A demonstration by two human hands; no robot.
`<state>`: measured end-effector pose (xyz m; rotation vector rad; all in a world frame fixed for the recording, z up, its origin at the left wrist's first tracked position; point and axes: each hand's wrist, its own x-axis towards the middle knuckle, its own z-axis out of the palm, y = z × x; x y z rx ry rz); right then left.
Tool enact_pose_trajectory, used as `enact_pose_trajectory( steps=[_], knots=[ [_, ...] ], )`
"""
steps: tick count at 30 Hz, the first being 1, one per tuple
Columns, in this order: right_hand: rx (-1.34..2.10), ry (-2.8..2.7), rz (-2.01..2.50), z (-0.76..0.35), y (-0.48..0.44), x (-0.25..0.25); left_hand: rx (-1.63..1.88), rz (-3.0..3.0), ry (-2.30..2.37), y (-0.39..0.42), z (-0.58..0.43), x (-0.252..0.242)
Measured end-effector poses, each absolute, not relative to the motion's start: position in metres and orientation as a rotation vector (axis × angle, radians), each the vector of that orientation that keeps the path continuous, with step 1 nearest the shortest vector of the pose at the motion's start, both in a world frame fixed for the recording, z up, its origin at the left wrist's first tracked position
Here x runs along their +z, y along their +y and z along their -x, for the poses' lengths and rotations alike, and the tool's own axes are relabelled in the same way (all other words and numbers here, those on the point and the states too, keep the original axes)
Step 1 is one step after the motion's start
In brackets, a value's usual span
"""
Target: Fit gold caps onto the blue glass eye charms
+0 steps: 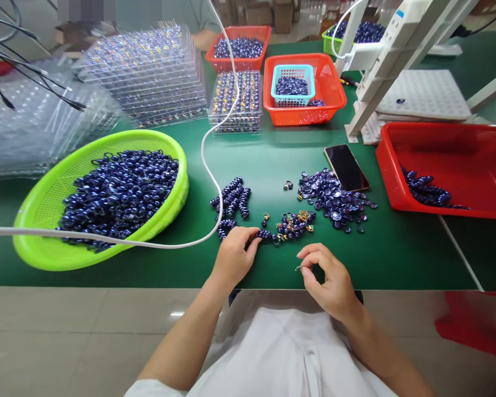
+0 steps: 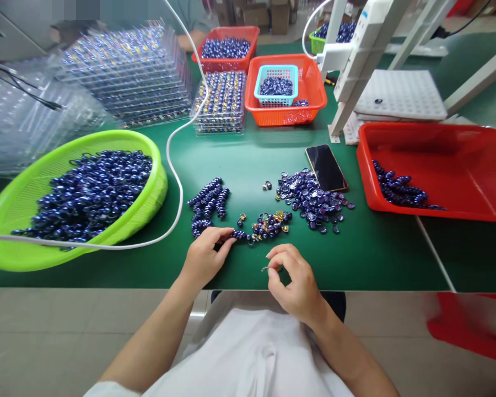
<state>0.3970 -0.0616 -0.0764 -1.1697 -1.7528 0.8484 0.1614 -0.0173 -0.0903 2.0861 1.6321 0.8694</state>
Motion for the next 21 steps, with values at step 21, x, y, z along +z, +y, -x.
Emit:
enact_pose_trajectory(
  steps=[21],
  knots=[
    [0.55,-1.833,1.067,-0.375,-0.065,-0.073,1.112,-0.988,1.202,-0.041,-0.218,-0.064]
  ],
)
